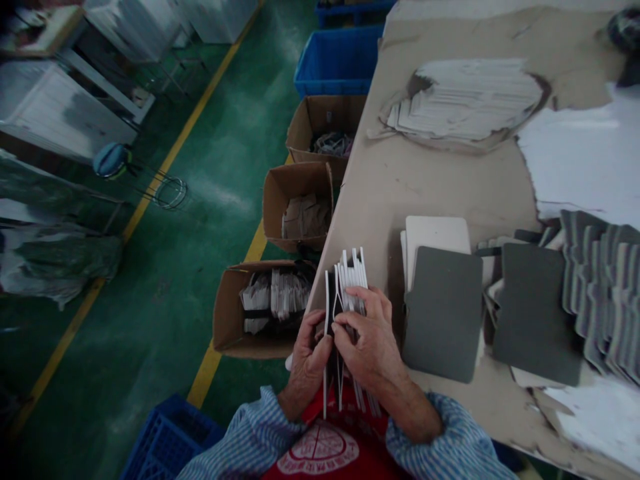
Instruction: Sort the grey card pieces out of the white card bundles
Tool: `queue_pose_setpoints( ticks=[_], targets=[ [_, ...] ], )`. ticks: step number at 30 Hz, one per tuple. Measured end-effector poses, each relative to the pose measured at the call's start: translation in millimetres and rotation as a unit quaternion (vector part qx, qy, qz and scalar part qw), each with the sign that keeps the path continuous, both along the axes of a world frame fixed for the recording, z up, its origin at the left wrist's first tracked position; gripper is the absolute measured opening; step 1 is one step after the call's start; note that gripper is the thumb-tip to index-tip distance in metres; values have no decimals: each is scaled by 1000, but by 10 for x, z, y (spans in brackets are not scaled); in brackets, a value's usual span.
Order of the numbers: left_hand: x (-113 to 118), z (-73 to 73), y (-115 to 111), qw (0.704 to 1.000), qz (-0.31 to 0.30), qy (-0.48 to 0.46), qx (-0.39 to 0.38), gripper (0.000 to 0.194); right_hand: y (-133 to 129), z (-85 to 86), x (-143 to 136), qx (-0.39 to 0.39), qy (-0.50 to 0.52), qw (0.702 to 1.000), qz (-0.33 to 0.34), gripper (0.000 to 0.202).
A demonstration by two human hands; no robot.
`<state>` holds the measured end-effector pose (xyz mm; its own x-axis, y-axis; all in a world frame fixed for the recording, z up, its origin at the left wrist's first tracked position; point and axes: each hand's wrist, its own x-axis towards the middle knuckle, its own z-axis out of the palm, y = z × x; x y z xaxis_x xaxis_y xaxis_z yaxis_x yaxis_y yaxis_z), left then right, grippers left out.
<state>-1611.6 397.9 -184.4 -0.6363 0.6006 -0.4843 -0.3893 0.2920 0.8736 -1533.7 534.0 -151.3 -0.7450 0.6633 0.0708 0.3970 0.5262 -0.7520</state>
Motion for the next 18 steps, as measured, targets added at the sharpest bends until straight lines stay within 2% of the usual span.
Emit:
queue_pose_setpoints(
  ticks=[10, 13, 14, 18],
  targets=[
    [-3, 17, 40, 999, -15, 43, -1, 39, 26, -31, 51, 15, 2, 1000, -2, 16],
    [28, 18, 68, 998, -28, 55, 2, 39, 4, -43, 56, -9, 11, 999, -32, 19],
    [47, 15, 76, 998, -33, 53, 6, 42, -7, -49, 56, -25, 15, 998, -60, 29],
    [107, 15, 102, 998, -59, 27, 12, 59, 0, -78, 72, -127, -31, 977, -168, 96]
  ],
)
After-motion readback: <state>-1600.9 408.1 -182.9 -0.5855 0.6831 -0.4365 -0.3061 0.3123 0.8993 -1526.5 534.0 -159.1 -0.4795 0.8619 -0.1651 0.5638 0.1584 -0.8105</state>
